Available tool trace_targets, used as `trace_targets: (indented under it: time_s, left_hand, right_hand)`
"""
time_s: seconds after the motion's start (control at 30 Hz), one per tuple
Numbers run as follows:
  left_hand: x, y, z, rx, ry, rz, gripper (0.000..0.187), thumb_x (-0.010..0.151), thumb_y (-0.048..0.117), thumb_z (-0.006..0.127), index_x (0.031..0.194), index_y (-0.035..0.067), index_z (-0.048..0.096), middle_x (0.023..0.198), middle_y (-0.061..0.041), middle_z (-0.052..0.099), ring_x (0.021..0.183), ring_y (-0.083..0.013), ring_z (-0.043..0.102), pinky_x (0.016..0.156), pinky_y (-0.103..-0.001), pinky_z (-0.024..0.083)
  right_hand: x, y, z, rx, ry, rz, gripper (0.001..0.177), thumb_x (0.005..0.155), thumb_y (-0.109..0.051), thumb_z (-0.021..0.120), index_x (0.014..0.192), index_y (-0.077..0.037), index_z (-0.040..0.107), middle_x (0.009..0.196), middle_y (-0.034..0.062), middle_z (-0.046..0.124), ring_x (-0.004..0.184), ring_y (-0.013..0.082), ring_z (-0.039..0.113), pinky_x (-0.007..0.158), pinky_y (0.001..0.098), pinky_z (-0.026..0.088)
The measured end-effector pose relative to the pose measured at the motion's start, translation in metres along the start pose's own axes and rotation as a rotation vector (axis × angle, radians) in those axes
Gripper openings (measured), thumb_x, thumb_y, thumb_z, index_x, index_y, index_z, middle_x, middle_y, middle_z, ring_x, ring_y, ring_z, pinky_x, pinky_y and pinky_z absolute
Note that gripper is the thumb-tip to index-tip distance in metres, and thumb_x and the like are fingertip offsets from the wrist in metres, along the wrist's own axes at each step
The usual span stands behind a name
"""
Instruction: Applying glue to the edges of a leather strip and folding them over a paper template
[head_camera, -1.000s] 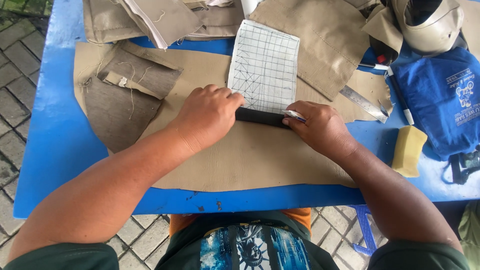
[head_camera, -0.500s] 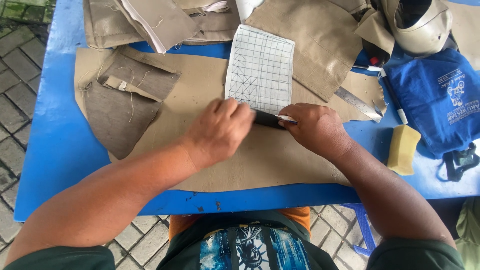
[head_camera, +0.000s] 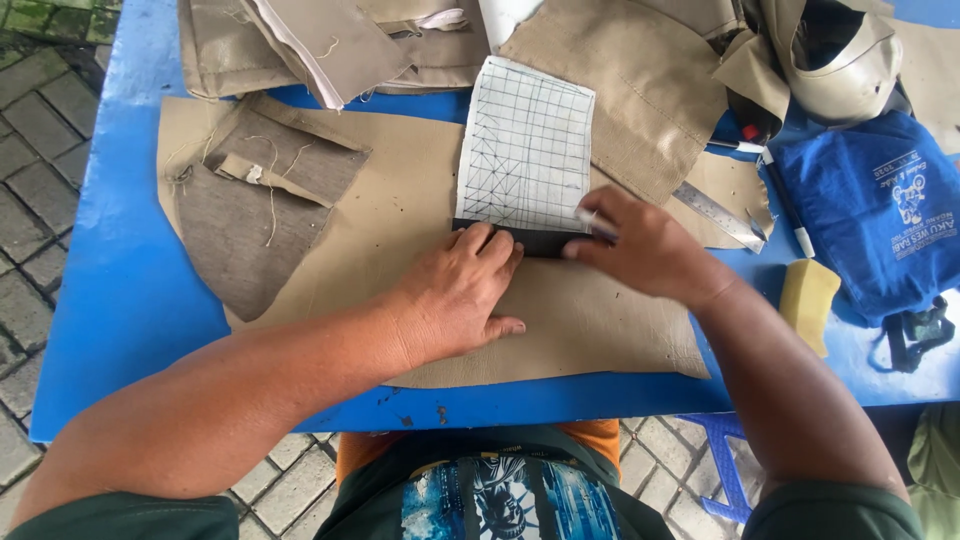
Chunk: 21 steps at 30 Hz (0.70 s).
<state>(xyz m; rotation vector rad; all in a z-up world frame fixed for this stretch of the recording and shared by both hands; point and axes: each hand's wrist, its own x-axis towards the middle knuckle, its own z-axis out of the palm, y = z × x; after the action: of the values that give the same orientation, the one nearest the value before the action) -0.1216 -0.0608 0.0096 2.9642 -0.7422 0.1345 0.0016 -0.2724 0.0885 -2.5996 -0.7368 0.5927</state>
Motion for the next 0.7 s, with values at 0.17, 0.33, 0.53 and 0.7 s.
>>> trace_targets:
  time_s: [0.17,0.33,0.53,0.7]
  left_hand:
    - [-0.006,0.019,-0.022,0.110,-0.105,-0.075,0.100,0.090,0.084,0.039,0.147,0.002,0.052,0.148,-0.017,0.049,0.142,-0.0391,0.041,0.114,-0.054,0.037]
    - [-0.009,0.017,-0.034,0.130,-0.161,-0.102,0.104,0.088,0.085,0.046,0.149,0.002,0.050,0.156,-0.018,0.044,0.144,-0.0431,0.040,0.107,-0.052,0.044]
    - [-0.009,0.014,-0.042,0.063,-0.148,-0.076,0.103,0.087,0.085,0.051,0.144,0.000,0.055,0.150,-0.021,0.048,0.141,-0.0460,0.043,0.102,-0.052,0.049]
    - [-0.008,0.012,-0.035,0.063,-0.117,-0.068,0.105,0.084,0.086,0.051,0.144,0.000,0.054,0.147,-0.020,0.050,0.137,-0.0456,0.046,0.098,-0.053,0.050]
  right_hand:
    - [0.022,0.006,-0.007,0.379,0.148,-0.343,0.021,0.095,-0.013,0.069,0.115,-0.009,0.069,0.099,0.0108,0.064,0.109,0.0310,0.061,0.091,0.0427,0.043]
    - [0.043,-0.032,0.029,0.474,0.231,-0.520,0.031,0.086,-0.006,0.084,0.116,-0.005,0.074,0.105,0.0199,0.072,0.105,0.0346,0.069,0.089,0.0422,0.052]
    - [0.064,-0.039,0.062,0.435,0.231,-0.396,0.026,0.085,-0.020,0.086,0.110,-0.021,0.076,0.099,-0.0002,0.077,0.096,0.0185,0.073,0.083,0.0316,0.055]
    - [0.051,-0.040,0.045,0.290,0.235,-0.434,0.027,0.086,-0.014,0.085,0.112,-0.010,0.076,0.089,0.0144,0.077,0.083,0.0293,0.074,0.078,0.0375,0.057]
